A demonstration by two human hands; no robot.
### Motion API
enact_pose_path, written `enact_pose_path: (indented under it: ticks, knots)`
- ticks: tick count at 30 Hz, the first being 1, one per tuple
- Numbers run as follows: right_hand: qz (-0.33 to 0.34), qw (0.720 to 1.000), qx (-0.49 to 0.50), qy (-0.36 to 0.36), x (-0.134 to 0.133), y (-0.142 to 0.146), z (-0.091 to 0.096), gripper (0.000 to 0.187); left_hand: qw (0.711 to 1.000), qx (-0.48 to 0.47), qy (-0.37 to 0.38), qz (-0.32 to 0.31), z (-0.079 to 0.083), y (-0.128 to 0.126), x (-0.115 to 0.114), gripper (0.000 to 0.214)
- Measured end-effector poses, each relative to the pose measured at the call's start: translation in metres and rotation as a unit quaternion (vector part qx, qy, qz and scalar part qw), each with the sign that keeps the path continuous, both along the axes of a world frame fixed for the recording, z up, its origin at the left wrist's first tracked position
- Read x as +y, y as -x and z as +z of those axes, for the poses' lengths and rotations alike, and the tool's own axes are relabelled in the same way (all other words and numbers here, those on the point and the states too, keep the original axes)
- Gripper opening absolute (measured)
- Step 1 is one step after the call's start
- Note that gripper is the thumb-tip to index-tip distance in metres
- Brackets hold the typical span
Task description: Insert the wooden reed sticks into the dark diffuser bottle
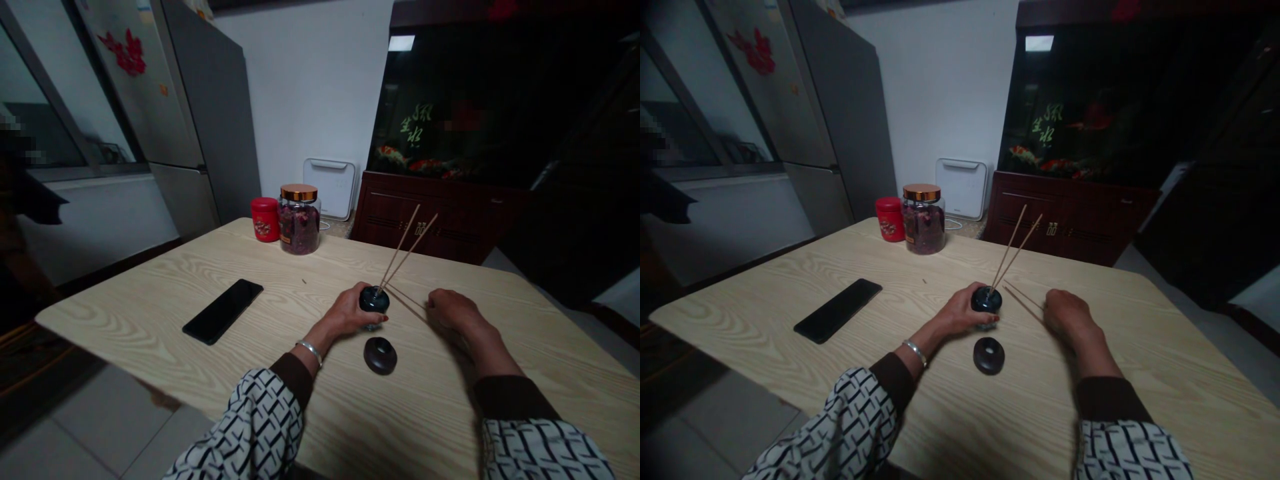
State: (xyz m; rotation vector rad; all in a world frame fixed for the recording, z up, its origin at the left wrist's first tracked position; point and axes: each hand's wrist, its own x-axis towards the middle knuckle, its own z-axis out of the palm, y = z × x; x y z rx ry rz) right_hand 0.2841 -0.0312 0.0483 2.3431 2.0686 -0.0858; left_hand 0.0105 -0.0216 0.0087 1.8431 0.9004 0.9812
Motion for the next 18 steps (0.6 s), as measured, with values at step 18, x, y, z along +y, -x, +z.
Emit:
enact_pose_path:
  ticks: [18]
  knots:
    - [-0.005,0.743,0.6,-0.296,-0.004,0.022,0.057,0.028,1.0,-0.005,0.005,0.006,-0.003,-0.001,0.001,0.068]
